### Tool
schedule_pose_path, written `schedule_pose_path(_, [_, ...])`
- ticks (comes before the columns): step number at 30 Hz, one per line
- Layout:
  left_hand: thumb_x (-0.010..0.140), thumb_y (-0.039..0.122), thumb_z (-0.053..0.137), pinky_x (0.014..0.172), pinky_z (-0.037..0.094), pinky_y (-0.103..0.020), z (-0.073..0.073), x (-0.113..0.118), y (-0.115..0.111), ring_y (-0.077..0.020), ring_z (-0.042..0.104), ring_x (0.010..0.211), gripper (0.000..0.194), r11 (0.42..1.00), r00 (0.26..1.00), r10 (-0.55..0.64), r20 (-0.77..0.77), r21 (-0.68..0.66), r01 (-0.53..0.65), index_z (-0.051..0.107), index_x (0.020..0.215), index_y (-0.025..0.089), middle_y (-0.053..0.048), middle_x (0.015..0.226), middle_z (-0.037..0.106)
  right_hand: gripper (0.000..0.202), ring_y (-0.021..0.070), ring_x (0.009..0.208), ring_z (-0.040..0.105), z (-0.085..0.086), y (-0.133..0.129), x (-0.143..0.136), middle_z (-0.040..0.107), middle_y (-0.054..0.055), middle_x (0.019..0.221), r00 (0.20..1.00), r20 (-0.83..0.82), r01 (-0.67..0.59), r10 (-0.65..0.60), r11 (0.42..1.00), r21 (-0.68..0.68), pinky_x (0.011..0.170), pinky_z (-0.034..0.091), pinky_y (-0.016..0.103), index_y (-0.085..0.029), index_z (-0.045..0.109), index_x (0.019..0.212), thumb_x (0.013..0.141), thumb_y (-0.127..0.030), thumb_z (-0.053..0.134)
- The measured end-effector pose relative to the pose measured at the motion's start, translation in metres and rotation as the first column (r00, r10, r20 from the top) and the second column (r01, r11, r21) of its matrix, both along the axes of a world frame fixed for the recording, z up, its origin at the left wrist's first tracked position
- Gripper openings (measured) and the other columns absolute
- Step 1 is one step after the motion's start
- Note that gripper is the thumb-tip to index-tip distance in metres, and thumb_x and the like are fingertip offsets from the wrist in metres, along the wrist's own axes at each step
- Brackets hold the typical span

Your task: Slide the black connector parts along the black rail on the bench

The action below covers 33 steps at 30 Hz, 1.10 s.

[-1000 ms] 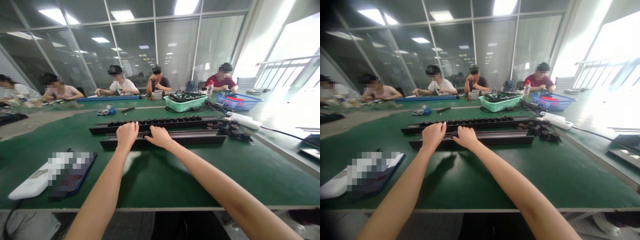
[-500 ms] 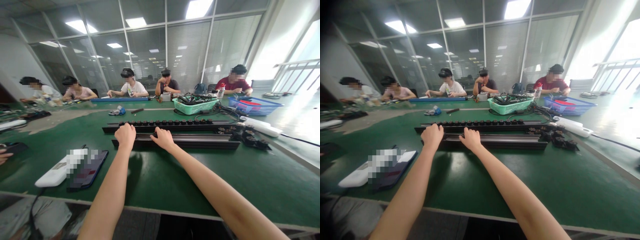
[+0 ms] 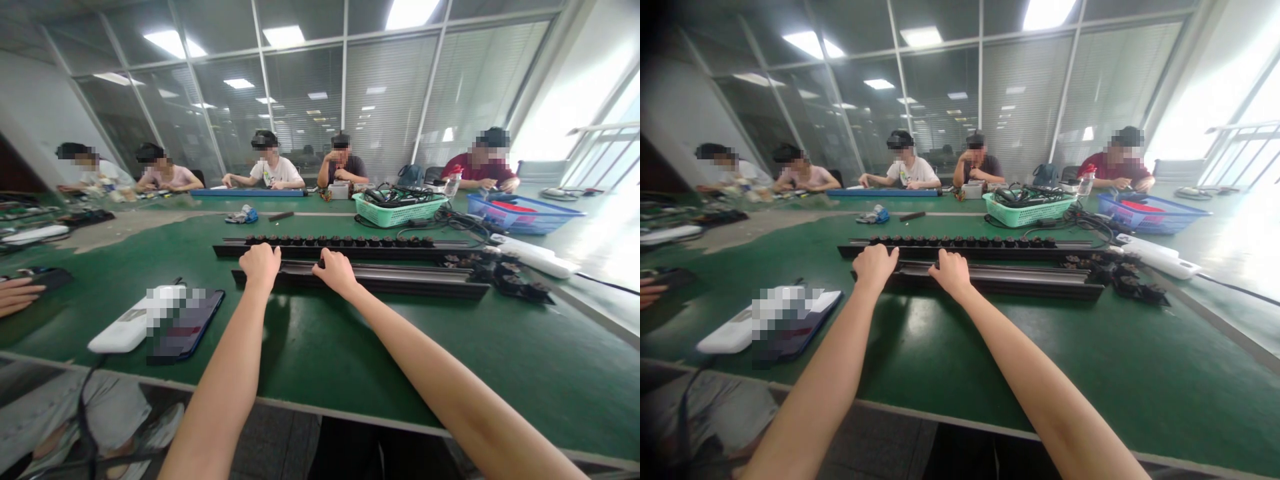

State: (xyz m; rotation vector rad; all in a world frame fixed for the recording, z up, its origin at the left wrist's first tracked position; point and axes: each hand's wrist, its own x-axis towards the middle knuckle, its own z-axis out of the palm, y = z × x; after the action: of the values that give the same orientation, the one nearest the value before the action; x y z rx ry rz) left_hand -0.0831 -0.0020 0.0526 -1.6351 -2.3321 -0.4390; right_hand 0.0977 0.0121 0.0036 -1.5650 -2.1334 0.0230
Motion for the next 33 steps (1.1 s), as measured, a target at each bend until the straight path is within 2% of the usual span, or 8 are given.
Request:
schedule_pose_path(8, [0.101, 0.043, 0.041, 0.088, 0.054, -0.045, -0.0046, -0.004, 0.0036, -0.0385, 0.07, 0.109, 0.051, 0.999, 0.997, 0.022, 0.069, -0.046, -0.019, 0.074, 0.115, 0.007, -0.027, 0.115, 0.072, 0.018, 0.0294, 0.104, 0.06, -0.0023, -0.0086, -0.0021, 0.072, 0.015, 0.104, 0.995, -0.005, 0.097, -0.097, 0.995, 0.037, 0.078, 0.045, 0.034, -0.018, 0.061, 0.106, 0.095, -0.028, 0.049])
schedule_pose_path(16, [0.101, 0.045, 0.041, 0.088, 0.053, -0.045, -0.0078, -0.0035, 0.0061, -0.038, 0.07, 0.109, 0.052, 0.999, 0.997, 0.022, 0.071, -0.046, -0.019, 0.074, 0.115, 0.008, -0.028, 0.115, 0.072, 0.02, 0.0313, 0.107, 0.054, -0.0046, -0.0066, -0.0002, 0.071, 0.015, 0.104, 0.996, -0.022, 0.082, -0.081, 0.996, 0.035, 0.083, 0.044, 0.036, -0.017, 0.062, 0.107, 0.096, -0.023, 0.047])
schedule_pose_path(23, [0.1, 0.043, 0.042, 0.087, 0.054, -0.044, -0.0101, -0.0012, 0.0079, -0.0378, 0.071, 0.107, 0.05, 0.999, 0.999, -0.031, 0.024, -0.01, 0.032, 0.075, 0.113, 0.008, -0.026, 0.11, 0.073, 0.025, 0.0314, 0.103, 0.053, -0.0055, -0.0055, -0.0001, 0.07, 0.016, 0.102, 0.997, -0.003, 0.081, -0.081, 0.995, 0.051, 0.085, 0.043, 0.037, -0.014, 0.064, 0.108, 0.095, -0.02, 0.044])
schedule_pose_path(33, [0.099, 0.044, 0.043, 0.086, 0.054, -0.043, -0.0095, 0.0003, 0.0066, -0.0366, 0.071, 0.108, 0.049, 0.998, 0.998, -0.004, 0.068, -0.063, 0.009, 0.074, 0.116, 0.009, -0.026, 0.114, 0.073, 0.026, 0.0312, 0.102, 0.052, -0.0073, -0.0021, 0.0002, 0.07, 0.017, 0.101, 0.997, -0.01, 0.082, -0.081, 0.995, 0.051, 0.087, 0.043, 0.039, -0.014, 0.065, 0.108, 0.094, -0.018, 0.044])
